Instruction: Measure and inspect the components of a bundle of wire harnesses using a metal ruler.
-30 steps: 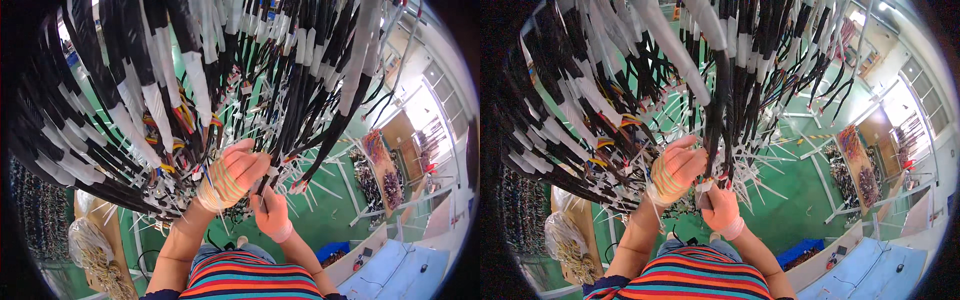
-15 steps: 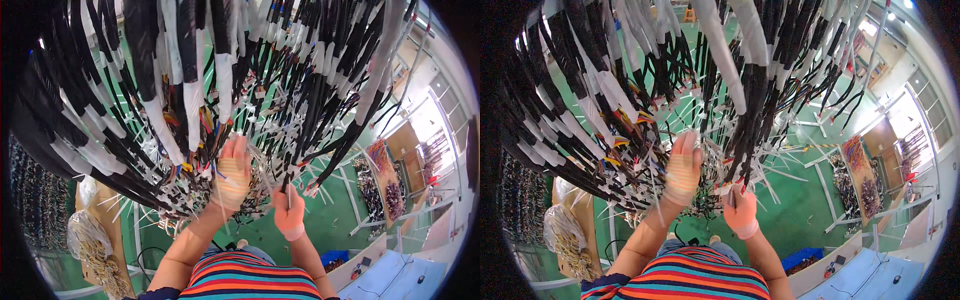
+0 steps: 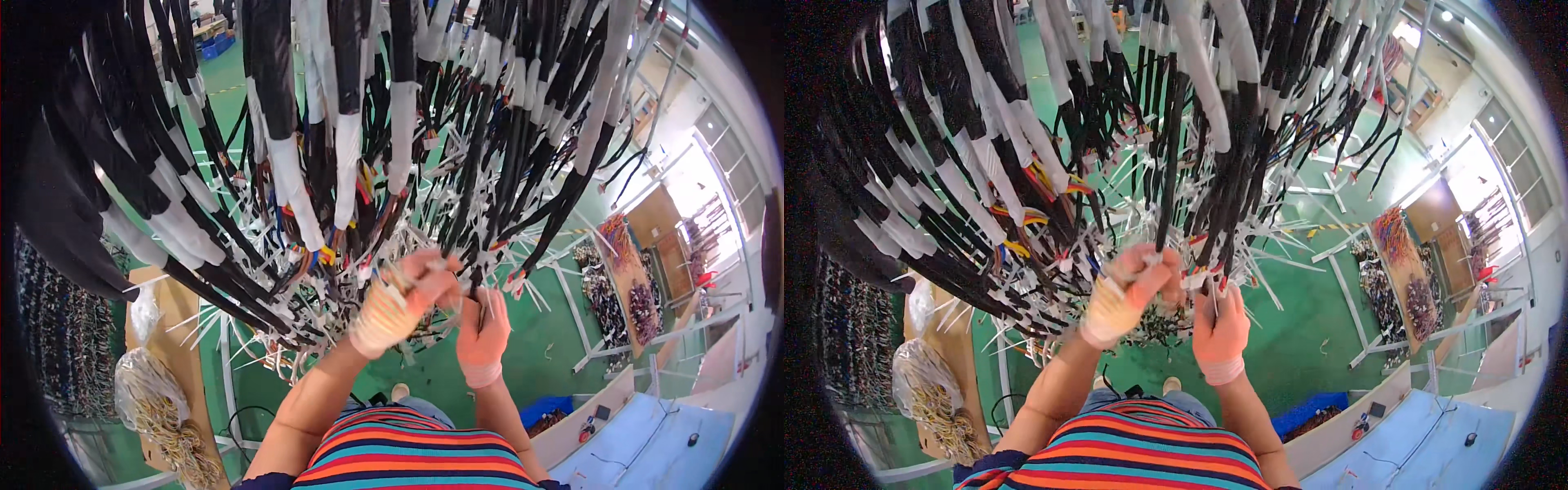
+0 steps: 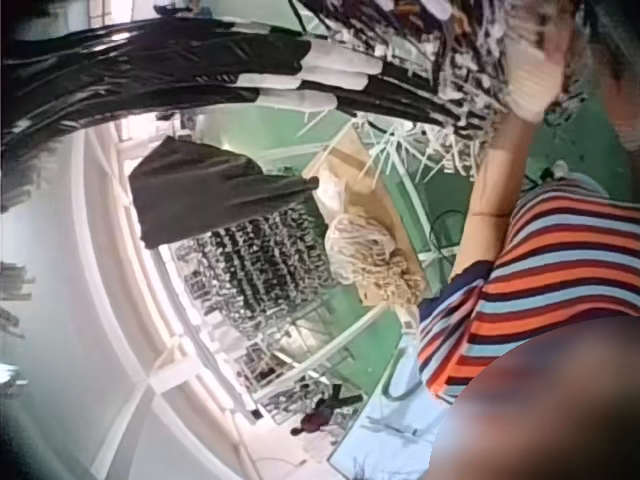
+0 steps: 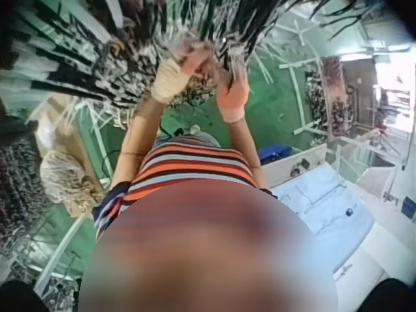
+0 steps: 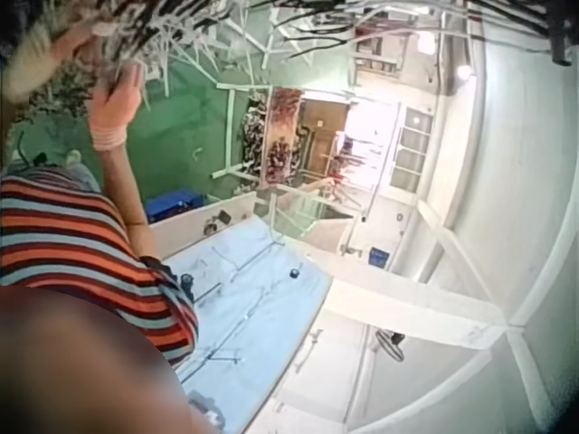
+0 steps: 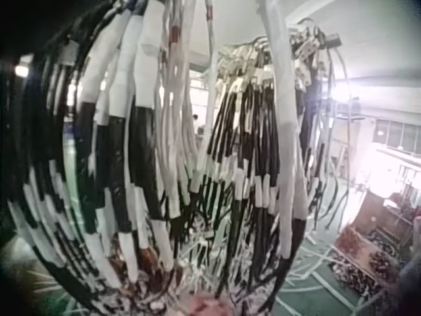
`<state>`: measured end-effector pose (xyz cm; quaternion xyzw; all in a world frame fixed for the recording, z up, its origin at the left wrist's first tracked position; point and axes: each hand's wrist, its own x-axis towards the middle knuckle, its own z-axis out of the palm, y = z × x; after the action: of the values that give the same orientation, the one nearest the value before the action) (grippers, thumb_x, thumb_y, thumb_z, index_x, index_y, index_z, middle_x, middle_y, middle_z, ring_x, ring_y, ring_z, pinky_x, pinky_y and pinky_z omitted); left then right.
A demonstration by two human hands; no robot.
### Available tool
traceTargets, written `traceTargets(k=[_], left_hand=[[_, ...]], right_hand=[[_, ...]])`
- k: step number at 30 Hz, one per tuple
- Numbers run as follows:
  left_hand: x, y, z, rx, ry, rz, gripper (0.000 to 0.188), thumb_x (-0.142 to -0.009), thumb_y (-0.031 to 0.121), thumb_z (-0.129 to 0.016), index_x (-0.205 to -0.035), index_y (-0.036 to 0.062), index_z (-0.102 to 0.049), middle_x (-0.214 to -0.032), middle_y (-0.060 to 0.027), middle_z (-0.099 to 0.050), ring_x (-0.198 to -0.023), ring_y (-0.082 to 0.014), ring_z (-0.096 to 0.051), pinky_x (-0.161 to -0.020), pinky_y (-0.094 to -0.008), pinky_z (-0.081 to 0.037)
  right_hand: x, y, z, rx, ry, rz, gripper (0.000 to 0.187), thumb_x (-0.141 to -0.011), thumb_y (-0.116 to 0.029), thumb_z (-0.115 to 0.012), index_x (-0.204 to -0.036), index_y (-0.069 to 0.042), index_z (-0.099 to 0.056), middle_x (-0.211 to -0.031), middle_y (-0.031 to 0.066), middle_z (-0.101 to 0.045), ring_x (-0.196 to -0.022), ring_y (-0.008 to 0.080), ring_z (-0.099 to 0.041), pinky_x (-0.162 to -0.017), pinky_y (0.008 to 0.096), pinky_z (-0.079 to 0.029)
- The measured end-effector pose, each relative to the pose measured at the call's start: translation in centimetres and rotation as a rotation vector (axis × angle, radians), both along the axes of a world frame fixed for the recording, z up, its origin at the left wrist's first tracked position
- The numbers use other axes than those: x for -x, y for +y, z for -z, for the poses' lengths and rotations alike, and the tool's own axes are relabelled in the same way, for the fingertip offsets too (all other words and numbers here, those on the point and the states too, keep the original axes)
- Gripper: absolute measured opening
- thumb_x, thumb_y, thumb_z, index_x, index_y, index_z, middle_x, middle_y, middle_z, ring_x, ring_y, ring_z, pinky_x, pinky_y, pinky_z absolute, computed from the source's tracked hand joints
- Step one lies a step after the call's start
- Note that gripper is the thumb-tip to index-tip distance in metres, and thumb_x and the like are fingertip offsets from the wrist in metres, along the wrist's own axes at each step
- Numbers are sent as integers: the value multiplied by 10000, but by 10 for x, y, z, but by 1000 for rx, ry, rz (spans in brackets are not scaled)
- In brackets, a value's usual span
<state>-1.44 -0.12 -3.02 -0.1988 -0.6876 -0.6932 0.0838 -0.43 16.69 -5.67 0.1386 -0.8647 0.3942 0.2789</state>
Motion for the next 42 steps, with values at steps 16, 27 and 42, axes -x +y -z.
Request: traceTargets(k=[16, 27, 42], left_hand=[[-23, -5, -30, 156, 421, -117, 117, -838, 116, -613, -941, 67, -637, -968, -89, -634, -940, -337, -575, -841, -410, -477], [-27, -10, -55, -33, -77, 135, 279, -868, 184, -576, -1065, -3, -640, -916, -58, -646, -812, -136, -601, -763, -273, -485], [-19, -3, -35, -433, -344, 447, 305, -888, 350, -607, -931, 48, -624, -959, -1, -562, -778, -79, -512, -627, -224, -410]], right_hand=[[-30, -59, -13, 332, 173, -215, 296, -831, -7, -586, -1126, 17, -576, -955, 186, -624, -808, 359, -623, -691, 370, -494], [-47, -54, -10, 454, -142, -294, 68, -859, -32, -496, -894, -6, -547, -675, 112, -548, -536, 231, -515, -521, 340, -409], [-35, -36, -9, 583, -216, -532, 183, -827, 19, -419, -942, 33, -560, -731, 54, -548, -627, 133, -520, -564, 287, -434]])
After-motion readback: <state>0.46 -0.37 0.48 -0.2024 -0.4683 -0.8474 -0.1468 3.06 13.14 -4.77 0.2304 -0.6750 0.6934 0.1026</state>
